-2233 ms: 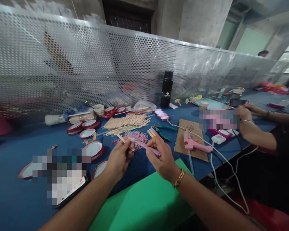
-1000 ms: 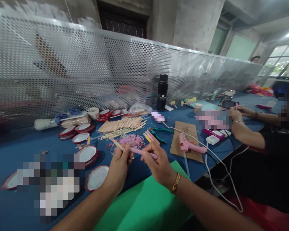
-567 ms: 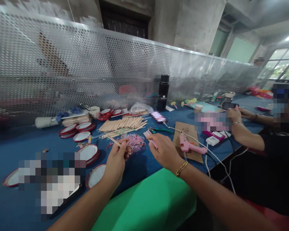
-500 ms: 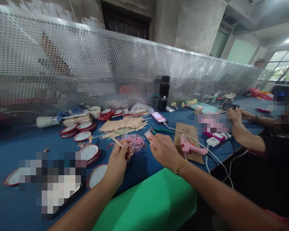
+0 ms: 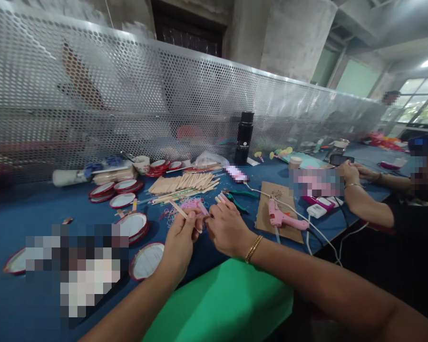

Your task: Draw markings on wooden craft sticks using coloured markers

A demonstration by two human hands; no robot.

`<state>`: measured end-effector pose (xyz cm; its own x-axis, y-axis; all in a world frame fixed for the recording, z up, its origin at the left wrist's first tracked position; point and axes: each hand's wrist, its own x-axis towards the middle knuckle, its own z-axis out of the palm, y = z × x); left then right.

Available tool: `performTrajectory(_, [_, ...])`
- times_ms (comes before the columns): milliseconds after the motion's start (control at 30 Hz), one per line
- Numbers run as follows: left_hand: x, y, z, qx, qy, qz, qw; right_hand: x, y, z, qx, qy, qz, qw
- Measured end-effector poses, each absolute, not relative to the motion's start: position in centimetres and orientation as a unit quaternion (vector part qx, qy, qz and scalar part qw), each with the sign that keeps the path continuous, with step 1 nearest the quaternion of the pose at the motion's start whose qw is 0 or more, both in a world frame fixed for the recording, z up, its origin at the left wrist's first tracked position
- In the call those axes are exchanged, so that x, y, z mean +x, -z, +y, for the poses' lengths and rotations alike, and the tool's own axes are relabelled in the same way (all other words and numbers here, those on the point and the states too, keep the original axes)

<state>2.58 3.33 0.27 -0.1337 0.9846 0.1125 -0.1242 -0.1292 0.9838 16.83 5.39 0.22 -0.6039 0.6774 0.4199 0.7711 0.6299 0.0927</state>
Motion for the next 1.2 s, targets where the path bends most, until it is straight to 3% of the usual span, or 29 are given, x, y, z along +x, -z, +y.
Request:
performTrajectory(400, [2.6,-0.3,3.5,0.449,-0.585,0.481,0.474,19.5,0.4,5.5,-0.474,0.138,-0.854,0.162])
performTrajectory(767, [2.6,-0.4,3.3,0.455,-0.581,0.483,0.471,19.1,-0.6,5.5,-0.447,0.112,-0.868,0.183])
performTrajectory(1200, [2.4,-0.2,3.4,0.459,-0.579,0.481,0.472,19.0,0.1,6.2,-0.434,0.118,-0.881,0.145])
